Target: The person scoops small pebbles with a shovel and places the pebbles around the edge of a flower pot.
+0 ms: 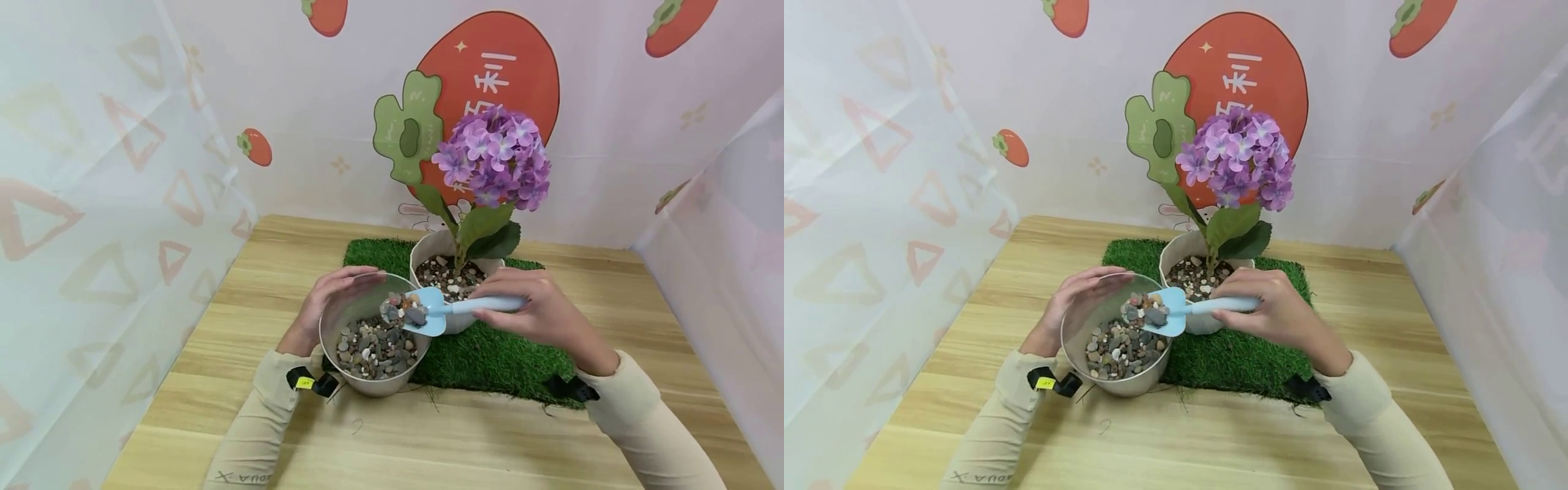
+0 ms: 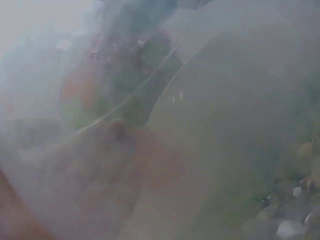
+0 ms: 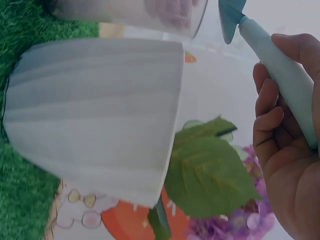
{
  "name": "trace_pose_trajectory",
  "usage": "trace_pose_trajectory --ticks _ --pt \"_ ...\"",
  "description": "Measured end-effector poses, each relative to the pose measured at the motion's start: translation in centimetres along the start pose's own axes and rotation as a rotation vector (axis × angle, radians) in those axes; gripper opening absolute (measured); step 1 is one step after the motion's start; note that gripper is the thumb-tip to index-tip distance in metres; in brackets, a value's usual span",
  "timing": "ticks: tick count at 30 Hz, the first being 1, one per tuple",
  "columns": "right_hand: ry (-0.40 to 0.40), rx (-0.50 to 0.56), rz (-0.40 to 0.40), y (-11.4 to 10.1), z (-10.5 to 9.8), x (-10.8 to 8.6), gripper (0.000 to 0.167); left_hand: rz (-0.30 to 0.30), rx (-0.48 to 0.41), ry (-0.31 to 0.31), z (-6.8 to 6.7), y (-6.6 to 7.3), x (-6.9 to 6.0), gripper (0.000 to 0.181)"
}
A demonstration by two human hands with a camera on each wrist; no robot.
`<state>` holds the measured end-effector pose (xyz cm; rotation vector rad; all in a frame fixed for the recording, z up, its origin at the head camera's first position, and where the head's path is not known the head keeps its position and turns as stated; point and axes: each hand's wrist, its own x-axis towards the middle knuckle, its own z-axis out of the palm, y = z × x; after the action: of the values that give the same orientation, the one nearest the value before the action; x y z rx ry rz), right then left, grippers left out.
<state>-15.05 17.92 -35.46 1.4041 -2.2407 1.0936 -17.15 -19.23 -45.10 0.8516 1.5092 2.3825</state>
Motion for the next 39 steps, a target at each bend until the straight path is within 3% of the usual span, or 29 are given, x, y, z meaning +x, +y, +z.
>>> trace_pose_trajectory --ticks 9,17,28,39 --pt "0.09 -0.045 -0.019 0.6 -2.4 -2.0 0.039 0.027 -0.008 0.0 0.0 0.1 0.2 0.044" --pt "0.161 -0.157 0.111 0.9 -3.6 -3.7 0.038 0.011 0.007 0.012 0.2 0.3 0.3 0.044" --pt "0.092 -0.314 0.335 2.3 -2.5 -3.1 0.015 0.024 0.019 0.008 0.3 0.0 0.2 0.045" --pt "-0.061 -0.249 0.533 3.0 -0.8 0.2 0.014 0.017 0.016 0.02 0.8 0.1 -0.1 0.044"
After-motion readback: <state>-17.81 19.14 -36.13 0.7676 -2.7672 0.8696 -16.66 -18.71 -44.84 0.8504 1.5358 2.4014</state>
